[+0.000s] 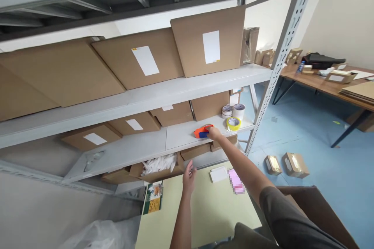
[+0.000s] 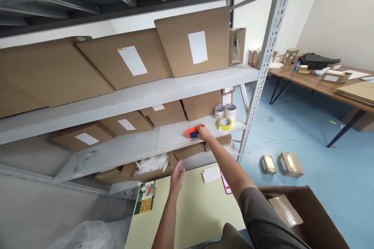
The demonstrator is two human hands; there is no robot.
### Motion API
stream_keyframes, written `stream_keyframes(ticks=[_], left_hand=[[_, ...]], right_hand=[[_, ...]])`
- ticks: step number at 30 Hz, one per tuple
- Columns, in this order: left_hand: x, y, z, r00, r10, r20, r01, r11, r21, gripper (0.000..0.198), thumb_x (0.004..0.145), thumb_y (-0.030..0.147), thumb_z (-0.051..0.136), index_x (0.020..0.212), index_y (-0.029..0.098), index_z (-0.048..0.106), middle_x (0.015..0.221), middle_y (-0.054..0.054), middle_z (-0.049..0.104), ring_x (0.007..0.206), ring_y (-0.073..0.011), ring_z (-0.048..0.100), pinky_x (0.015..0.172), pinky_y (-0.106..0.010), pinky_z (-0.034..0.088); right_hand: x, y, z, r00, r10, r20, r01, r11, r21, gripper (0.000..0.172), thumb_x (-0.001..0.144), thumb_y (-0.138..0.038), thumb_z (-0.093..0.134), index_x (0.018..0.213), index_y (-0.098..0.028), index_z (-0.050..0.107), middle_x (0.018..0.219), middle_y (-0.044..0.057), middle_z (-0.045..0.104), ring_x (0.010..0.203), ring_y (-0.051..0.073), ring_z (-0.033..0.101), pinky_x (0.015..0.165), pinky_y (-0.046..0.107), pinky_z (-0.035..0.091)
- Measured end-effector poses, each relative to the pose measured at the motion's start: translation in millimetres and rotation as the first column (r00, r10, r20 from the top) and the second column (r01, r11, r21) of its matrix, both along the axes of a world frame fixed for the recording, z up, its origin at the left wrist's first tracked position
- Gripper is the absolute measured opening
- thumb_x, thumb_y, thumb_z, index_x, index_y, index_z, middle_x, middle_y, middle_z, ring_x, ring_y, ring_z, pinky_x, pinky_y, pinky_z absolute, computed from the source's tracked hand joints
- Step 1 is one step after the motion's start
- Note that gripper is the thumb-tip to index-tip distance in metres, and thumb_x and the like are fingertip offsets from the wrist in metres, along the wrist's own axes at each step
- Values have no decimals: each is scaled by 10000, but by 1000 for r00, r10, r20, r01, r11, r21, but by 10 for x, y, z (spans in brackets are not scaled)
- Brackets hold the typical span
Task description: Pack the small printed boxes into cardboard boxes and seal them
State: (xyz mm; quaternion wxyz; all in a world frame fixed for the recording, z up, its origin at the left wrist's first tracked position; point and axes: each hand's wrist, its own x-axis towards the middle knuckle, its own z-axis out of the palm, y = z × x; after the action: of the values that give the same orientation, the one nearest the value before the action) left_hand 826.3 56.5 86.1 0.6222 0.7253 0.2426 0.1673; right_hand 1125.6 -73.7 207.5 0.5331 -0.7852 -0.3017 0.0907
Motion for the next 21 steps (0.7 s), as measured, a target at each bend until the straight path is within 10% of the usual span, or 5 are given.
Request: stream_keyframes(ticks=[7,12,21], left_hand=[[-120,115,101,994,74,84,-71,997,-37,791,849,717,744,1482,256,633,1555,-190,592,1403,-382,602,1127,-504,513],[-241,228,125,990,90,105,-83,994,-70,754,847,698,765,1413,208,673,1498,-218,631,1301,-361,669,1090,-496,541],[-837,366,-284,1000,9,-4,-10,995,-99,491,946,460,694,1372,215,685,1443,-157,684,1205,-268,709,1099,-429,539]], right_hand=[[-342,-62,49,940,108,324,110,803,-586,358,910,-106,667,1265,-126,718,1249,219,766,1267,330,669,1169,439,378],[-838,-431,36,881,149,448,181,769,-612,410,982,-191,624,1384,-112,646,1299,224,748,1272,331,653,1141,426,381],[-2487,-1227,-1288,939,-150,310,320,715,-622,270,954,-254,699,1210,-170,707,1236,177,779,1186,328,679,1042,409,448]])
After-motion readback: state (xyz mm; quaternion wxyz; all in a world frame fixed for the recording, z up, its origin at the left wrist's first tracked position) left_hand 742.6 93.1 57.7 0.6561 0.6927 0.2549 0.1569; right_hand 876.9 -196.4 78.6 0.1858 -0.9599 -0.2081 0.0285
